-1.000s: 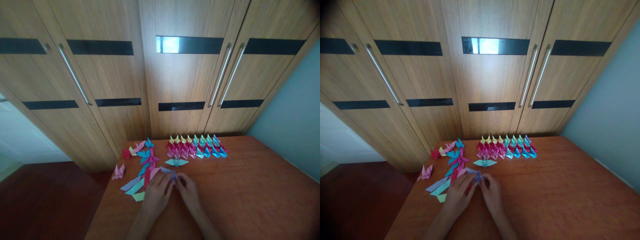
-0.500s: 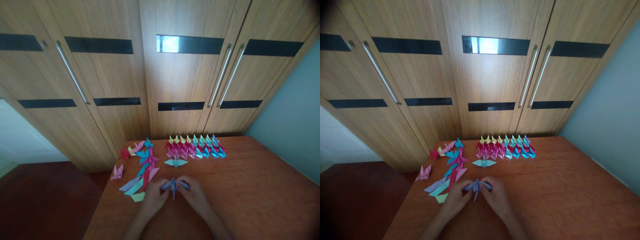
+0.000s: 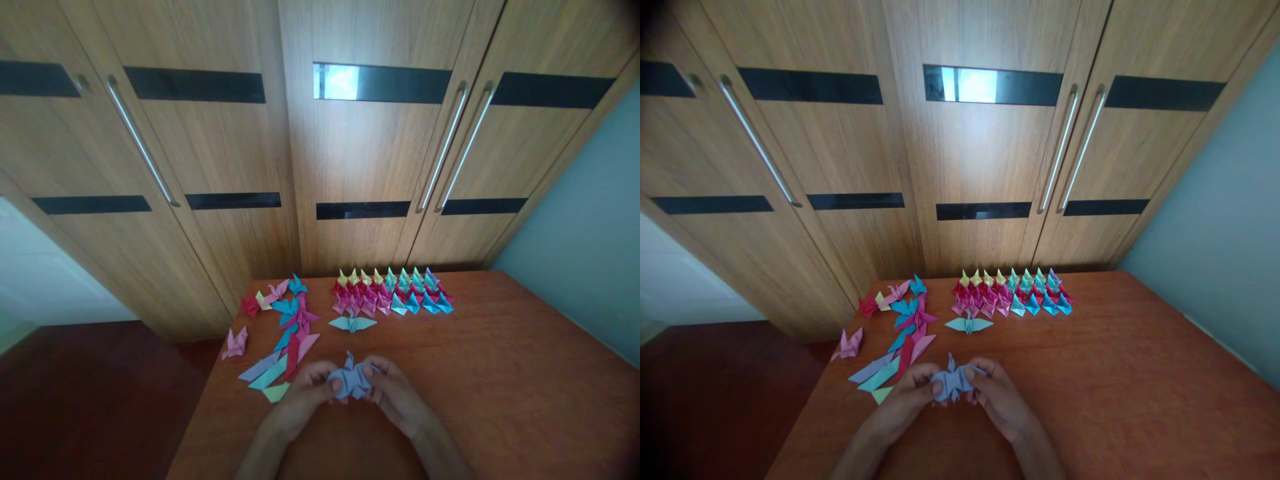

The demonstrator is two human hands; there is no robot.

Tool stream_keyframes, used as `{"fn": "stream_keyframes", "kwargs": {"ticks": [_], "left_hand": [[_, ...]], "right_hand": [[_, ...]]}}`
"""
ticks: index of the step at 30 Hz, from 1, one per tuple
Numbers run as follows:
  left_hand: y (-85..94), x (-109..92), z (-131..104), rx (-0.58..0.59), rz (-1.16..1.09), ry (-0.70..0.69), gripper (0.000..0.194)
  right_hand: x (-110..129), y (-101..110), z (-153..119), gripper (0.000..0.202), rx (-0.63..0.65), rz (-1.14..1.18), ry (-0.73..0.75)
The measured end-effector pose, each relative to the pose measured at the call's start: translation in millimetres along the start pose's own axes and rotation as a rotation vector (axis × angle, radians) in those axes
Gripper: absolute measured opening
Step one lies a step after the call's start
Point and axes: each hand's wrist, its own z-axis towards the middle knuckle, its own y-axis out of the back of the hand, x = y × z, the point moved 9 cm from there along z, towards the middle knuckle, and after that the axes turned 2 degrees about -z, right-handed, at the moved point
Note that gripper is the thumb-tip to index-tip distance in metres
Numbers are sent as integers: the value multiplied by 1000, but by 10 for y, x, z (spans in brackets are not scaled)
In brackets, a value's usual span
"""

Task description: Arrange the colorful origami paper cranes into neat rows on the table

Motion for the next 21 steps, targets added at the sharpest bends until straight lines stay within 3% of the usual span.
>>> {"fn": "stream_keyframes", "kwargs": {"ticks": [4, 8, 12, 21], "left_hand": [[-29, 108, -14, -1, -262, 40, 25], [-12, 124, -23, 0, -421, 34, 22], [-2, 148, -36, 14, -466, 48, 23], [37, 69, -28, -49, -407, 49, 23]], "right_hand": [[-148, 32, 16, 29, -37, 301, -9], [-164, 36, 12, 30, 3, 430, 17], [-165, 86, 12, 35, 11, 433, 21], [-170, 281, 69, 43, -165, 235, 4]]}}
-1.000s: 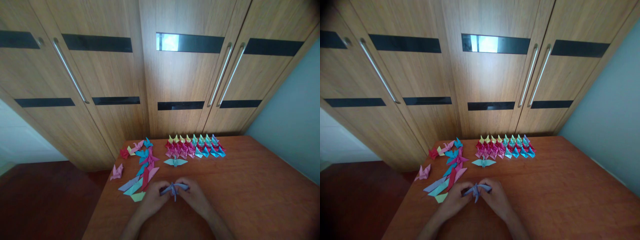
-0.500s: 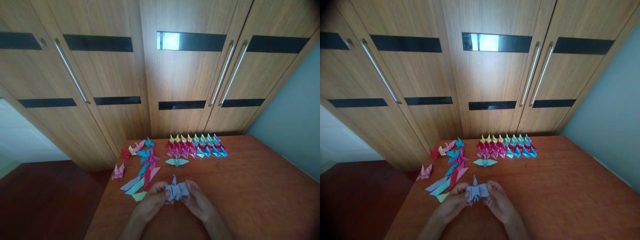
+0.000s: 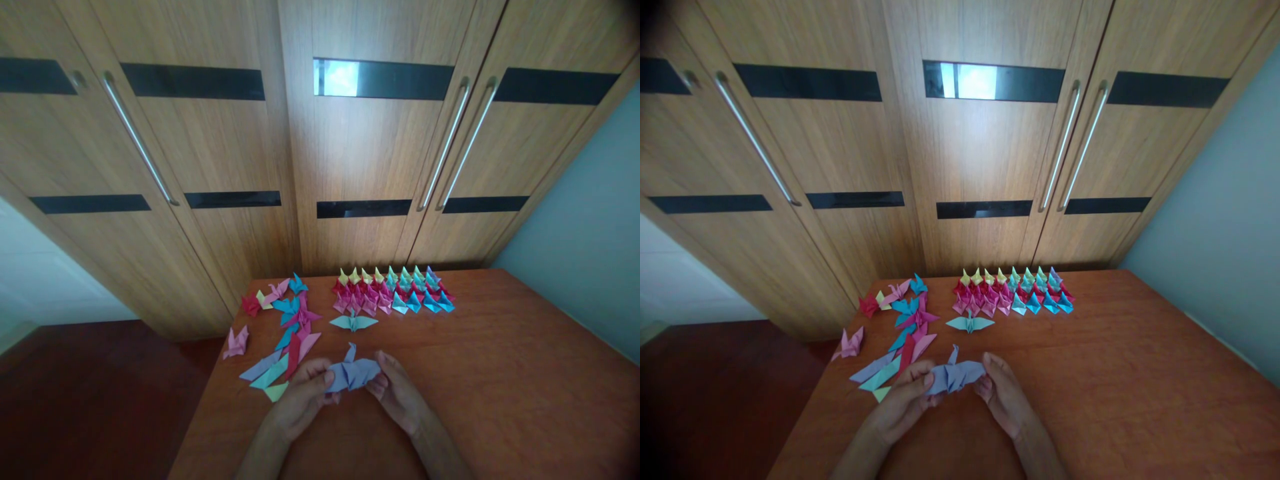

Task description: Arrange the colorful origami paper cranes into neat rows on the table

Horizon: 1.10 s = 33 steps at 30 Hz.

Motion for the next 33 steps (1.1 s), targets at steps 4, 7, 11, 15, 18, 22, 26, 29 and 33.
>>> {"fn": "stream_keyframes", "kwargs": {"ticks": [4, 7, 11, 15, 18, 22, 26, 29, 33], "left_hand": [[116, -26, 35, -139, 107, 5, 23], [252, -40, 94, -261, 277, -8, 30], [355, -46, 173, -328, 498, -50, 39], [330, -31, 185, -297, 585, -62, 39], [268, -34, 168, -253, 631, -57, 38], [214, -17, 165, -206, 658, -46, 38], [195, 23, 180, -168, 634, -40, 40], [173, 39, 184, -136, 635, -39, 40], [172, 31, 178, -137, 653, -36, 40]], "right_hand": [[250, 176, -7, 43, -145, -344, 144], [538, 243, -139, 41, -311, -635, 328], [676, -31, -323, 32, -321, -991, 475], [577, -350, -360, 22, -224, -1251, 555], [504, -417, -318, 23, -181, -1305, 573], [474, -408, -280, 20, -130, -1287, 559], [495, -330, -270, 16, -157, -1197, 507], [488, -321, -261, 17, -151, -1143, 477], [493, -342, -271, 18, -149, -1185, 493]]}}
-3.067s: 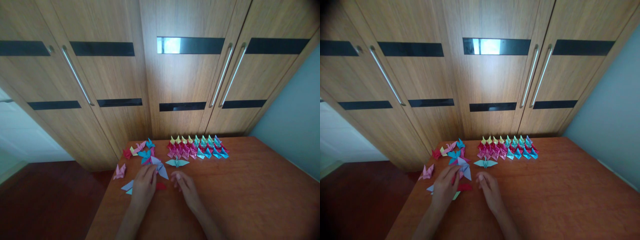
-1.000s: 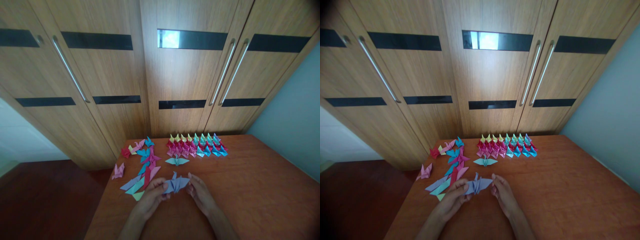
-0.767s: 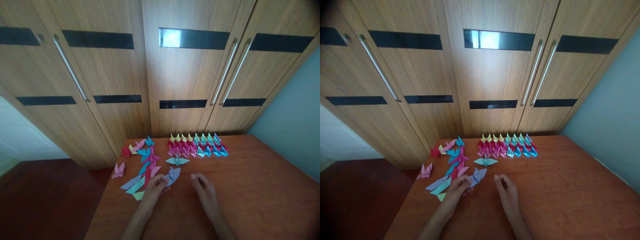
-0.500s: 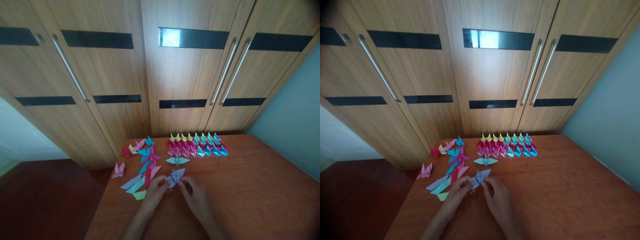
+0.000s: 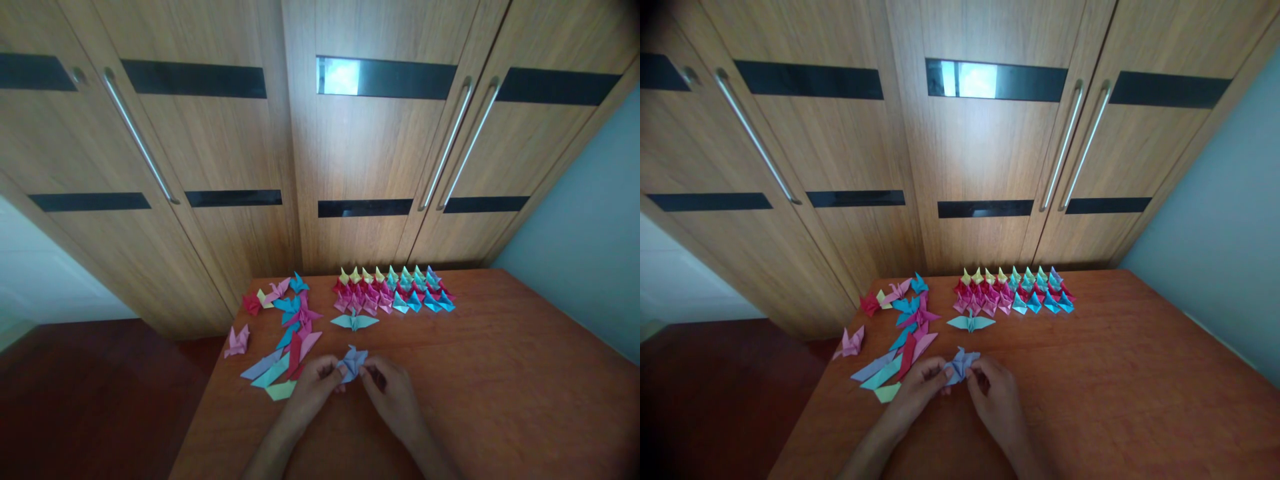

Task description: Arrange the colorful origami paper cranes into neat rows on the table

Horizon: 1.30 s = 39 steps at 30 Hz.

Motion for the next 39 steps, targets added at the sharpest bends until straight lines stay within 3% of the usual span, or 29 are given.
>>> {"fn": "stream_keyframes", "kwargs": {"ticks": [4, 9, 13, 20, 39], "left_hand": [[15, -25, -5, -10, 15, -10, 36], [30, -38, -8, -35, -1, -9, 37], [28, -22, -9, -42, -10, 3, 38], [28, -32, -6, -37, -5, -9, 38], [27, -51, -5, -26, -9, -19, 37]], "right_hand": [[-90, 168, 4, 20, -84, -202, 4], [-336, 533, 54, 21, -217, -605, -59], [-486, 699, 161, 20, -220, -883, -166], [-510, 624, 365, 21, -125, -995, -246], [-594, 563, 587, 22, -121, -999, -269]]}}
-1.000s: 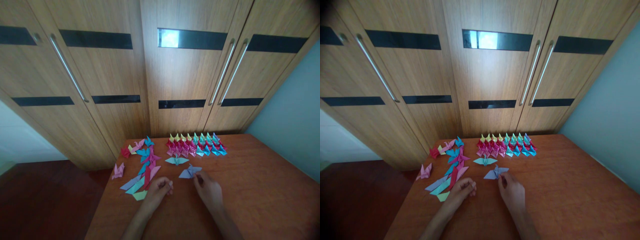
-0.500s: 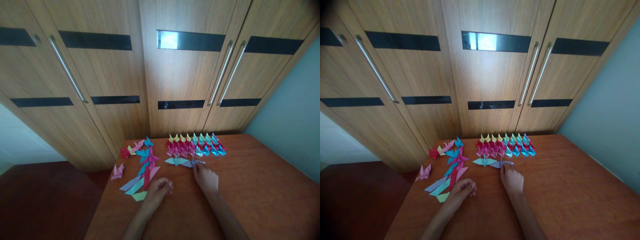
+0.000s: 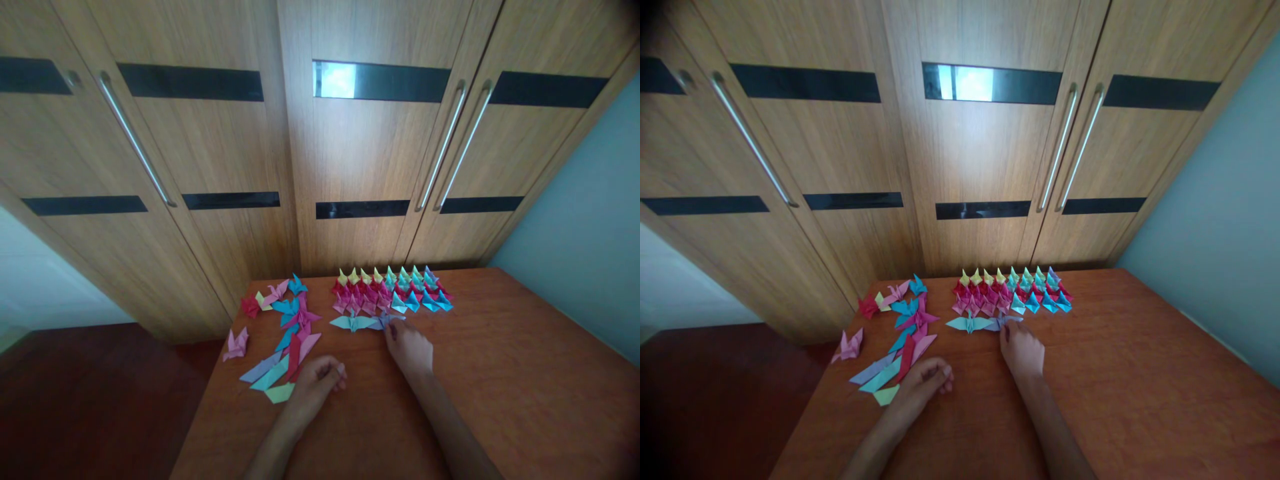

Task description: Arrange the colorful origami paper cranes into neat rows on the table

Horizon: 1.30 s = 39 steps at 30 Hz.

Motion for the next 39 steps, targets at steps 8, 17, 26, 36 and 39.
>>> {"fn": "stream_keyframes", "kwargs": {"ticks": [8, 17, 26, 36, 39], "left_hand": [[6, 6, 3, -10, 2, 0, 37], [30, 21, 12, -30, 32, -22, 35], [479, -378, -99, -281, 322, -195, 31], [1868, -911, -890, -904, 1127, -209, 35], [2052, -744, -908, -842, 1174, -87, 43]], "right_hand": [[21, 30, -7, 24, -43, -2, 12], [9, 84, -164, 24, -19, 97, 1], [186, -240, -424, 26, 60, 371, 161], [192, -285, -441, 27, 57, 482, 203], [200, -281, -438, 27, 58, 497, 212]]}}
